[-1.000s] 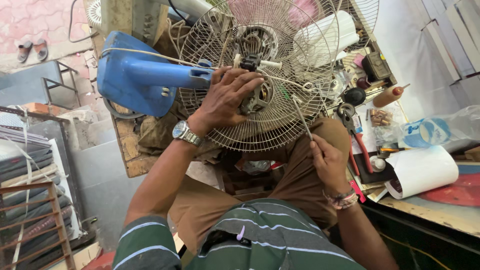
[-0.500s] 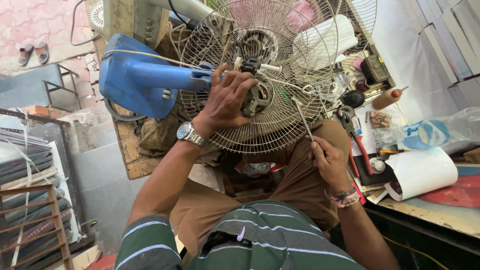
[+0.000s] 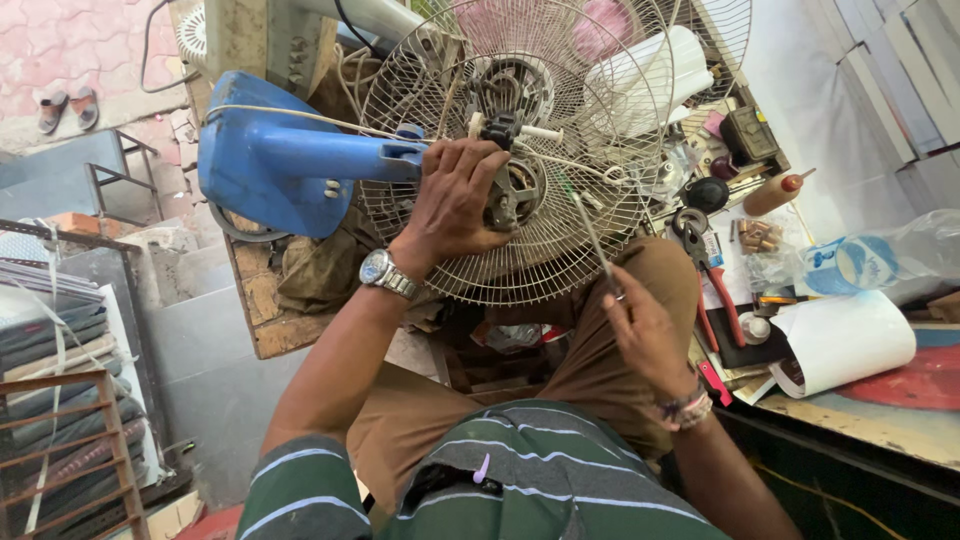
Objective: The person repairs a blue pedestal fan by manipulating its internal wiring and components. They use a screwdriver and pliers to adjust connections and secure parts within the motor housing.
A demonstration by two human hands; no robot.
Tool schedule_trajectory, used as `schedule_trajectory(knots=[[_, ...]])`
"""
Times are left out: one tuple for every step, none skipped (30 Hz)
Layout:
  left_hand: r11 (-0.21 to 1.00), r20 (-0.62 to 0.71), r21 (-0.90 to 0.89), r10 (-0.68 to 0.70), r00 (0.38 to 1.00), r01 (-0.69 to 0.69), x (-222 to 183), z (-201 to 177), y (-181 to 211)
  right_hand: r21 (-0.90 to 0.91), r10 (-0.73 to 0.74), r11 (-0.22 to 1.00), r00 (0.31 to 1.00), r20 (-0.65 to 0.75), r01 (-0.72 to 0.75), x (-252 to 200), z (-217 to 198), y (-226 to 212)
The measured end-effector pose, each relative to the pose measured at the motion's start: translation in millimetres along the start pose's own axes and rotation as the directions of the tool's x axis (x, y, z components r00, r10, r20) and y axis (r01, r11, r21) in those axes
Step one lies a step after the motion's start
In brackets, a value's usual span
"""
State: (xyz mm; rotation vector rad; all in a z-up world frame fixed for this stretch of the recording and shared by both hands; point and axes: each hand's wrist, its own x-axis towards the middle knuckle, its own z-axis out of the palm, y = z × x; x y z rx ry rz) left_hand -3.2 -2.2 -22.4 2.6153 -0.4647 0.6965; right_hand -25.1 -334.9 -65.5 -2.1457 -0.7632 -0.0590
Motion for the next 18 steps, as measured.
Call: schedule_trajectory(knots=[[1.0,0.001,-0.006,0.001,1.0,-0.001,-2,0,1,0.051,0.086,0.995,0.993,0.085,-0.09,-1,-3,-10],[1.0,0.01,-0.005,0.011,1.0,-0.011,-3,-1,0,0.093,0.165,0.979,0.971,0.174,-0.183,-3,-5,-17],[1.0,0.022,-0.005,0.022,1.0,-0.022,-4,-3,-2,0.128,0.237,0.952,0.934,0.266,-0.278,-5,-6,-26],[0.999,0.034,-0.005,0.033,0.999,-0.033,-5,-5,-3,0.114,0.18,0.97,0.951,0.252,-0.213,-6,-7,-34],[1.0,0.059,-0.006,0.022,0.998,-0.022,-5,-6,-4,0.097,0.123,0.984,0.964,0.235,-0.149,-6,-7,-40],[1.0,0.084,-0.007,0.012,0.996,-0.011,-4,-8,-4,0.078,0.066,0.993,0.974,0.219,-0.085,-5,-6,-47],[1.0,0.106,-0.005,0.003,0.994,-0.002,-2,-9,-4,0.103,0.029,0.993,0.982,0.185,-0.048,-2,-4,-52],[1.0,0.119,-0.021,-0.013,0.993,0.016,-1,-10,-4,0.127,-0.008,0.992,0.989,0.15,-0.011,3,0,-58],[0.999,0.132,-0.036,-0.033,0.991,0.038,-1,-10,-4,0.151,-0.045,0.988,0.992,0.118,0.027,8,4,-63],[0.997,0.146,-0.051,-0.053,0.988,0.061,-2,-11,-3,0.134,-0.041,0.991,0.994,0.106,0.027,12,7,-68],[0.997,0.138,-0.055,-0.049,0.989,0.057,-2,-11,-3,0.117,-0.038,0.993,0.995,0.094,0.027,18,9,-73],[0.997,0.129,-0.058,-0.045,0.991,0.053,-2,-11,-2,0.1,-0.036,0.995,0.996,0.082,0.028,23,8,-77],[0.997,0.124,-0.065,-0.042,0.991,0.05,-4,-10,-1,0.013,-0.024,1.0,0.992,0.128,0.023,25,3,-81],[0.996,0.126,-0.069,-0.04,0.991,0.049,-5,-9,0,-0.075,-0.009,0.997,0.985,0.172,0.022,26,-4,-85],[0.997,0.126,-0.068,-0.034,0.991,0.042,-4,-10,-1,-0.159,0.005,0.987,0.978,0.21,0.029,29,-12,-88],[0.997,0.126,-0.066,-0.027,0.992,0.036,-2,-11,-3,-0.167,0.013,0.986,0.971,0.24,0.028,30,-22,-91],[0.997,0.117,-0.066,-0.025,0.993,0.033,0,-11,-4,-0.178,0.02,0.984,0.962,0.272,0.03,29,-35,-94],[0.997,0.108,-0.065,-0.022,0.994,0.029,2,-11,-6,-0.189,0.027,0.981,0.953,0.303,0.033,29,-43,-95]])
